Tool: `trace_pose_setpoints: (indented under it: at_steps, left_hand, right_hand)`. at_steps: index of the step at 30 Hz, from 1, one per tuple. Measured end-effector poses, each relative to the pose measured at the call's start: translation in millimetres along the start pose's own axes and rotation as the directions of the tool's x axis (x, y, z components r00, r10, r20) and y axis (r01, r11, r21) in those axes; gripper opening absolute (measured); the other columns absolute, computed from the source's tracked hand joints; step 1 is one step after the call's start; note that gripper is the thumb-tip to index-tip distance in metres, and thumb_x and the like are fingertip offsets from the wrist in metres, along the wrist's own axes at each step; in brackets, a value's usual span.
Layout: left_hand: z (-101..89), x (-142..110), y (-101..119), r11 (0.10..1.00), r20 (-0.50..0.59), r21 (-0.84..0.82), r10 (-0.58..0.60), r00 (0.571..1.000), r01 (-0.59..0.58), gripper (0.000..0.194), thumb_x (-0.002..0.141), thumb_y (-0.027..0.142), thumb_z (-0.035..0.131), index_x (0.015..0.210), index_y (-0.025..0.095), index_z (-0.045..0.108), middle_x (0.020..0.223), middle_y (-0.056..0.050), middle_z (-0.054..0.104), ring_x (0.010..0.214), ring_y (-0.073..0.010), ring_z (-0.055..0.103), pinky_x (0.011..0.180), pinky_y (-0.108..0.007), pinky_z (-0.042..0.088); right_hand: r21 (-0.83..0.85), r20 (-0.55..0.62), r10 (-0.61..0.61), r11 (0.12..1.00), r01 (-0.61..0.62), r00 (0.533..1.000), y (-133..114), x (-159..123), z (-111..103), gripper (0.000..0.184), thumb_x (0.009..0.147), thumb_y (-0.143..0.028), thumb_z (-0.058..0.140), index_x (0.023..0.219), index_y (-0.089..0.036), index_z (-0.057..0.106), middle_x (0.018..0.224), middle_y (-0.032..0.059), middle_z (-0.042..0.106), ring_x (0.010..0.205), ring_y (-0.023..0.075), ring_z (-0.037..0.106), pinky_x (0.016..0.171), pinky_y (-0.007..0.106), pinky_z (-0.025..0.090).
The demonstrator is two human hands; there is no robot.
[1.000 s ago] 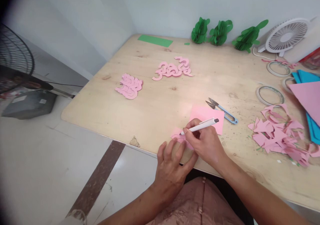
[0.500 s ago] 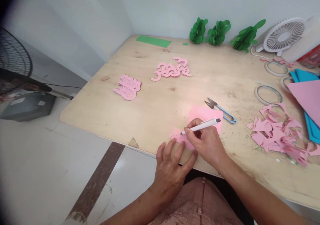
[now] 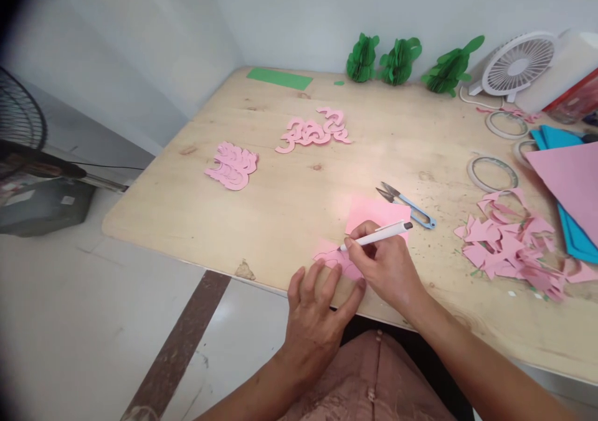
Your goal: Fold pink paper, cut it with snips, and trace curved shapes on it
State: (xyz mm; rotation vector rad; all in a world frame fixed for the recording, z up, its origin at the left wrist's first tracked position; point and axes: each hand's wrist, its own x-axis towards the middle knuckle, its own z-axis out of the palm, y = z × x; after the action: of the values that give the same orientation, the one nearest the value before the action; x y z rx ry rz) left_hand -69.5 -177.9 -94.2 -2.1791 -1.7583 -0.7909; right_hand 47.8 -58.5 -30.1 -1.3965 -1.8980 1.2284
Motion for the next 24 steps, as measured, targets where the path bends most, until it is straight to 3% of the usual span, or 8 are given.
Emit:
trace_pose_setpoints:
  at_steps: [11, 24]
  left_hand:
    - [-0.6, -1, 0, 1.0, 0.019, -0.003, 0.006, 1.0, -0.006, 0.047, 0.077, 0.023, 0.068, 0.122, 0.034, 0.058, 0.132, -0.008, 0.051, 0.129, -0.0353, 0.038, 0.104, -0.057, 0.028]
    - [-0.8, -3, 0, 1.0, 0.04, 0.002, 0.016, 0.999, -0.016, 0.049, 0.078, 0.022, 0.068, 0.124, 0.033, 0.057, 0.133, -0.009, 0.05, 0.131, -0.036, 0.037, 0.104, -0.058, 0.029]
  right_hand:
    - [-0.028, -0.023, -0.003, 1.0, 0.003, 1.0, -1, -7, -3, 0.016, 0.084, -0.035, 0.056, 0.078, -0.02, 0.057, 0.06, -0.002, 0.056, 0.05, 0.0112, 0.049, 0.047, 0.024, 0.038]
    - [-0.062, -0.035, 0.002, 0.998, -0.004, 0.999, 0, -17, -7, 0.015, 0.083, -0.034, 0.055, 0.077, -0.021, 0.058, 0.063, -0.0006, 0.06, 0.054, 0.0129, 0.054, 0.049, 0.024, 0.042]
